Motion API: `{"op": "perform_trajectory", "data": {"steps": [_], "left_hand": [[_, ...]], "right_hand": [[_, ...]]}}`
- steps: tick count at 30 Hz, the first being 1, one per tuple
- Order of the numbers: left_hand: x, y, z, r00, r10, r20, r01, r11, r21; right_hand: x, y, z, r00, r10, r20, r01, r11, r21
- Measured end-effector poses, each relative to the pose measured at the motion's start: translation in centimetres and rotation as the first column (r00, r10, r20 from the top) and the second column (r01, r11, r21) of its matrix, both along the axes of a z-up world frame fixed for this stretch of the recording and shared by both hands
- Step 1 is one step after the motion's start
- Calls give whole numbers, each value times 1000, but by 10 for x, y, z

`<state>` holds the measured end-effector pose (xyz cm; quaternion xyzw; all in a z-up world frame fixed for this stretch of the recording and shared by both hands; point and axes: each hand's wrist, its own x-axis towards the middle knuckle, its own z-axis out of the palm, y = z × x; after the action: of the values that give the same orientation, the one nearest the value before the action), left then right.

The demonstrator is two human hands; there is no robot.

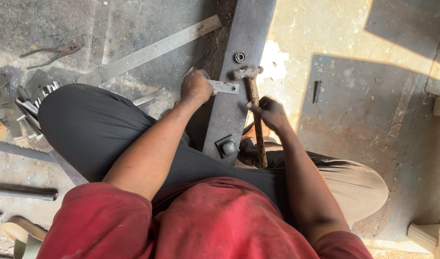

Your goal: The person sits on the floor and uses a hammer to drive small metal brackets onto a long metal beam. They repeatedly pick up brackets, position them, and strike them with the hammer.

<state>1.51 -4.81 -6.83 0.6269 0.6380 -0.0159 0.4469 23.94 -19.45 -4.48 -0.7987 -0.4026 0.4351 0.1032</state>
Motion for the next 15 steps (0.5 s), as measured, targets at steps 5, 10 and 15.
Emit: {"op": "perform_trajectory", "data": {"steps": [5,10,15], "left_hand": [[5,-2,0,994,41,103,-48,997,63],[9,1,3,976,-15,217,-88,886,456],[9,-11,7,966,-110,233,29,944,327]], "right_hand": [[-16,-12,3,971,-141,-193,114,983,-146],[-20,0,33,977,-199,-79,208,969,135],[-14,1,59,924,-53,379,-141,874,465]]}}
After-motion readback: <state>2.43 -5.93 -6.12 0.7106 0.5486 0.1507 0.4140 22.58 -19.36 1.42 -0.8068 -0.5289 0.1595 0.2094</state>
